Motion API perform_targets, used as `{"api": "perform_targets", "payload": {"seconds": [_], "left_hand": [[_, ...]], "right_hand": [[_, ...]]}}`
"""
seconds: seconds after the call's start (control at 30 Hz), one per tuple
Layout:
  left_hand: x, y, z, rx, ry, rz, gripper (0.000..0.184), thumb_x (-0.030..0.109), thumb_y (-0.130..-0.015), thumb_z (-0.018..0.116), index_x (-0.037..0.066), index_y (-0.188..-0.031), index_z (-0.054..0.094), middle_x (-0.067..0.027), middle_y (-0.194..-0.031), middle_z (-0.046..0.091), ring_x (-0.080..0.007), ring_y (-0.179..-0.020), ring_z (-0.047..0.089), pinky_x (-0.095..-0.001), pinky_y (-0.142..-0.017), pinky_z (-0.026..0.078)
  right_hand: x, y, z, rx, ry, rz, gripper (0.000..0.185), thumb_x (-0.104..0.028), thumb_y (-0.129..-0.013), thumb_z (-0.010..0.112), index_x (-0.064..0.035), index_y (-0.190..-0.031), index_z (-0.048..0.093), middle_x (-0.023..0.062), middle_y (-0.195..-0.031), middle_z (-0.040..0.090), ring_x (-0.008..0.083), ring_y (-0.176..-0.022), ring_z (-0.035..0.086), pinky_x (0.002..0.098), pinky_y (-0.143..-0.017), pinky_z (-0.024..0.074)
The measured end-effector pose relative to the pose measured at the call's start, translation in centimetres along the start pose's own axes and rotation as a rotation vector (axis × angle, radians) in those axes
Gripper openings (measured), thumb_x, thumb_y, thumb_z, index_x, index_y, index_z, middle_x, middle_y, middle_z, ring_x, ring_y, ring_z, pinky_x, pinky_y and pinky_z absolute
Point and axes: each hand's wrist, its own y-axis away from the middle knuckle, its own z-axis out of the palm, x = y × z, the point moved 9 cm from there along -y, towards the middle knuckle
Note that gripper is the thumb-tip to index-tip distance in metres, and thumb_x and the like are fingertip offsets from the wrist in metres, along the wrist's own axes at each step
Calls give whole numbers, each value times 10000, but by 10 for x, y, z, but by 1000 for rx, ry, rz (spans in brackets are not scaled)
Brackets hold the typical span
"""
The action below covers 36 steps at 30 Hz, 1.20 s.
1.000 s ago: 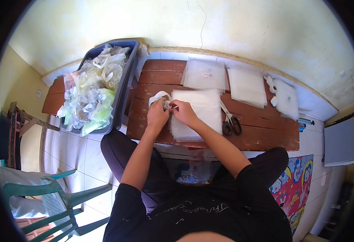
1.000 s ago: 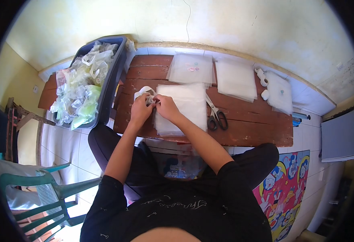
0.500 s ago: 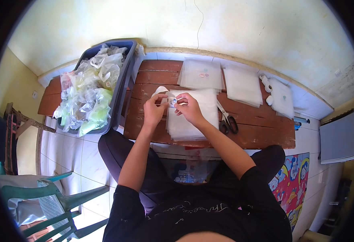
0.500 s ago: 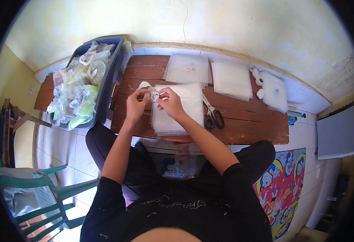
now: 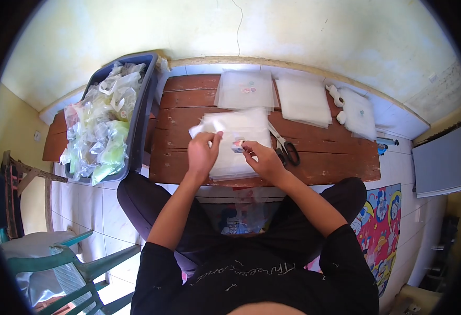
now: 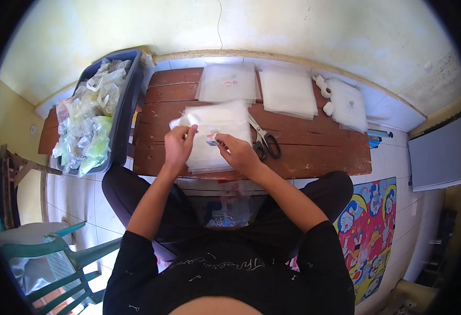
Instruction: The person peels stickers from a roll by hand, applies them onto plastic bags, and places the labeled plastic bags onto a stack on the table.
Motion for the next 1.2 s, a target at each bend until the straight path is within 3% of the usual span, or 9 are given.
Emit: {"api": "perform_targets", "payload": {"seconds": [0.1,0.23,0.33,0.4,0.67,0.9,1.0,1.07,1.2], "left_hand": [[7,18,35,-221,487,-222,226,212,-921,657,4,-985,717,-151,-894,703,-215,-733,675,-312,-640,515],[4,26,62,-285,878,-333,357,157,-926,656,-33,-1220,586,-114,-1038,694,-180,-988,659,-301,-825,535],[3,29,67,-322,1142,-438,416,65,-895,679,-48,-1261,517,-144,-1130,659,-203,-1059,634,-305,-882,525],[2,30,67,-324,1158,-452,441,28,-877,688,-47,-1267,497,-152,-1145,650,-208,-1071,628,-308,-898,524],[11,31,61,-320,1130,-341,362,-48,-857,671,-37,-1198,550,-131,-1132,652,-183,-1041,629,-304,-900,529],[14,23,51,-315,1227,-370,434,74,-956,577,54,-1379,486,-98,-1105,644,-143,-994,593,-298,-809,508],[11,19,49,-297,1239,-368,507,62,-958,560,82,-1445,422,-106,-1127,638,-142,-975,597,-296,-808,504],[7,21,53,-353,1259,-442,532,58,-957,557,94,-1463,394,-119,-1162,630,-147,-967,608,-294,-818,506],[19,24,52,-370,1323,-524,594,56,-962,534,117,-1506,305,-161,-1201,606,-191,-1048,613,-296,-850,514]], "right_hand": [[-12,12,-4,40,233,-200,261,-18,-873,653,-14,-1118,561,142,-994,680,227,-850,708,323,-745,589],[9,10,-8,106,-206,80,236,-1,-878,654,13,-1094,560,124,-966,678,192,-856,703,296,-748,587],[23,7,-6,144,-525,249,227,0,-881,655,24,-1086,561,111,-967,674,178,-877,696,281,-743,586],[28,7,-5,165,-658,289,222,3,-884,656,24,-1085,562,103,-973,673,169,-901,690,277,-749,585],[21,5,-7,166,-514,262,328,-27,-854,695,5,-1143,542,116,-971,684,182,-904,686,292,-733,576],[20,4,-1,85,-644,332,262,-19,-868,673,5,-1106,569,119,-961,692,139,-883,676,281,-735,576],[6,1,-9,72,-391,156,190,2,-845,675,-5,-1025,616,97,-939,687,174,-876,679,286,-732,571],[-32,2,-15,59,43,-282,218,41,-768,682,-25,-974,655,77,-946,669,232,-900,660,308,-743,559],[-53,7,-14,88,273,-480,275,25,-705,675,-29,-974,664,69,-963,647,275,-934,626,327,-755,549]]}}
